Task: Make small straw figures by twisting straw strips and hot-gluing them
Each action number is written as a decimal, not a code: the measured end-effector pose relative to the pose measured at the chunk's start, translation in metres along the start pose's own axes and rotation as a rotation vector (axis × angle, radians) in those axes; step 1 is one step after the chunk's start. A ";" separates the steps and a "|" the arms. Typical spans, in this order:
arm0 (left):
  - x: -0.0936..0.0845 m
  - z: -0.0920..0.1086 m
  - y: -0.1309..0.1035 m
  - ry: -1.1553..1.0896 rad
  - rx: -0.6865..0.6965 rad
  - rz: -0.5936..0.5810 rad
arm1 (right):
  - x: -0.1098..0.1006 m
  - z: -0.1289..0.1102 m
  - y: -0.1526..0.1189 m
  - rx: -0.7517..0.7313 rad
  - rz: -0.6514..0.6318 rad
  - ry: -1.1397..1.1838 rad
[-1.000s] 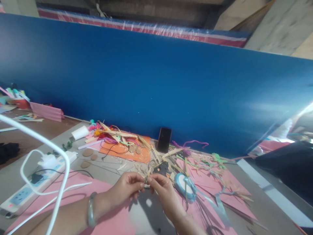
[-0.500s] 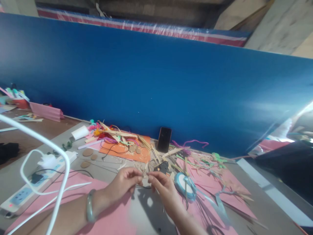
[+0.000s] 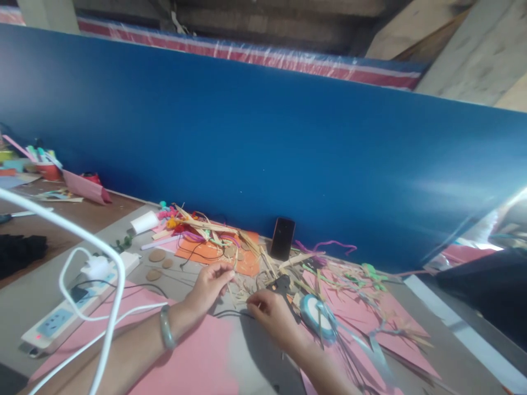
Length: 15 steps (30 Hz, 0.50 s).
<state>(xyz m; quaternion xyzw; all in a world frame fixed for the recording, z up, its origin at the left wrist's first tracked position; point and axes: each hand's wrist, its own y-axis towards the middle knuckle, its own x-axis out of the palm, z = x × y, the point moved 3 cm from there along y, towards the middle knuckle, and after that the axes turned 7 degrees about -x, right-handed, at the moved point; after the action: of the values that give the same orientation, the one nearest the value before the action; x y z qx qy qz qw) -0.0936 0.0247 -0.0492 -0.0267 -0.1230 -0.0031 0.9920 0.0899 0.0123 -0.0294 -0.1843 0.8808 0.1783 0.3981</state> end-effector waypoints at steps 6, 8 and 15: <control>0.000 0.003 0.004 0.003 0.034 0.041 | 0.023 -0.013 0.038 0.012 -0.118 -0.311; 0.000 0.004 0.005 -0.002 0.045 0.055 | 0.031 -0.014 0.050 0.029 -0.117 -0.357; 0.001 0.002 0.006 -0.035 0.031 0.050 | 0.048 -0.011 0.065 0.020 -0.118 -0.389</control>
<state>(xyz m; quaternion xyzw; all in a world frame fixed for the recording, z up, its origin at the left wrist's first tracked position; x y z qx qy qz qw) -0.0928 0.0308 -0.0469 -0.0146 -0.1395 0.0240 0.9898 0.0232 0.0552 -0.0489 -0.1936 0.7766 0.1782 0.5724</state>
